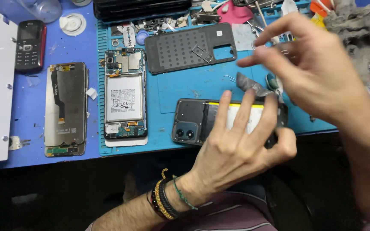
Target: Repairing a smartphone by removing screws and prying open the casing.
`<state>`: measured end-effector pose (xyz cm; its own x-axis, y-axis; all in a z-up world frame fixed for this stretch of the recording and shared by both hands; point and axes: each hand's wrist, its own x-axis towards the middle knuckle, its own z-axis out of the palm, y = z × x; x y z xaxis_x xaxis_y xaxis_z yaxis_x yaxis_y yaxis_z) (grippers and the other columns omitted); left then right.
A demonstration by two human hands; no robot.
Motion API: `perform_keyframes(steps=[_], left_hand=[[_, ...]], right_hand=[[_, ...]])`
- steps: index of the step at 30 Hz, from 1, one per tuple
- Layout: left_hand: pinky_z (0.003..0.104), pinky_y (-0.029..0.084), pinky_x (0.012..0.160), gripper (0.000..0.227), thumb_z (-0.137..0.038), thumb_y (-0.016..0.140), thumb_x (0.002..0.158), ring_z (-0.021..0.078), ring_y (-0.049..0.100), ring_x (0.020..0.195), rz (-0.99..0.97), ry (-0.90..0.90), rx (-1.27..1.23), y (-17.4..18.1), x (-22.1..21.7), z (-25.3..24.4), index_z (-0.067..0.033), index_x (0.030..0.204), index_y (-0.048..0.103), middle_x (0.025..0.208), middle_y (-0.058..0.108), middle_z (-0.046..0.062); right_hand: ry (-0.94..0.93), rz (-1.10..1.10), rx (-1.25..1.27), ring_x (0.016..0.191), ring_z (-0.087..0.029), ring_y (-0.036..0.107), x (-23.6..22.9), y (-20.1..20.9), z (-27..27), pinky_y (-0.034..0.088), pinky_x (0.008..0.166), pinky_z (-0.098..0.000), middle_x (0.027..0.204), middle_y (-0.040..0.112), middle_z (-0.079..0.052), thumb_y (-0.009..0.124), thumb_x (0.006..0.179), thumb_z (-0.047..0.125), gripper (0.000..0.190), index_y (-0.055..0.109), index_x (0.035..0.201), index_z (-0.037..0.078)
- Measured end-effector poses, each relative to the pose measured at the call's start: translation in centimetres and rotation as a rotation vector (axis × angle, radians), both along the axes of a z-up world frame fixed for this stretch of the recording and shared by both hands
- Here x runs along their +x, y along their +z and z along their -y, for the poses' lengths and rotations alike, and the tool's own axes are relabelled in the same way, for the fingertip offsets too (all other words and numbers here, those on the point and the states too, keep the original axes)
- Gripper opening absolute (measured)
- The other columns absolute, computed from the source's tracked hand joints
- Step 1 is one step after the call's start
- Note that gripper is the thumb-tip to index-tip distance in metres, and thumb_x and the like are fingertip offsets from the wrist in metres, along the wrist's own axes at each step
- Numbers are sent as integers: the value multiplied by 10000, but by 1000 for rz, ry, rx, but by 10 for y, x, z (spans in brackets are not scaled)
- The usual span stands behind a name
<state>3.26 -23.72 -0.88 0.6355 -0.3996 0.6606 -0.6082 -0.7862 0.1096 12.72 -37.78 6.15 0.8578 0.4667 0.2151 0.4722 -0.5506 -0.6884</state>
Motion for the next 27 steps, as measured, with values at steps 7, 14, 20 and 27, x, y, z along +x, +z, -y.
perform_keyframes(steps=[7, 14, 20, 27], left_hand=[[776, 392, 1129, 460, -245, 684, 975, 285, 616, 1089, -91, 125, 138, -7, 17, 0, -252, 1402, 512, 1234, 593, 123], [844, 298, 1072, 657, -529, 688, 895, 350, 501, 1175, -225, 154, 171, -10, 23, -4, -142, 1387, 490, 1346, 474, 165], [856, 175, 1108, 710, -544, 612, 929, 362, 427, 1248, -325, 67, 151, -16, 22, -11, -64, 1432, 465, 1362, 432, 187], [687, 335, 1133, 861, -614, 729, 867, 358, 538, 1251, -311, 141, 90, -3, 13, -43, -75, 1498, 500, 1366, 582, 143]], right_hand=[[-303, -96, -11, 725, -183, 557, -29, -36, 65, 406, 587, -251, 928, 625, -159, 530, 1187, -43, 163, 562, 1329, -117], [-328, 413, -396, 881, -321, 618, -51, -54, 70, 518, 755, -400, 1222, 643, -287, 691, 978, -286, 470, 733, 1432, -173], [-336, 562, -570, 933, -346, 664, -33, -58, 70, 543, 833, -432, 1210, 717, -220, 782, 975, -160, 340, 747, 1307, -96], [-275, 585, -528, 1037, -310, 727, -28, -51, 69, 567, 899, -384, 1279, 819, -227, 821, 1015, -162, 169, 800, 1177, -117]])
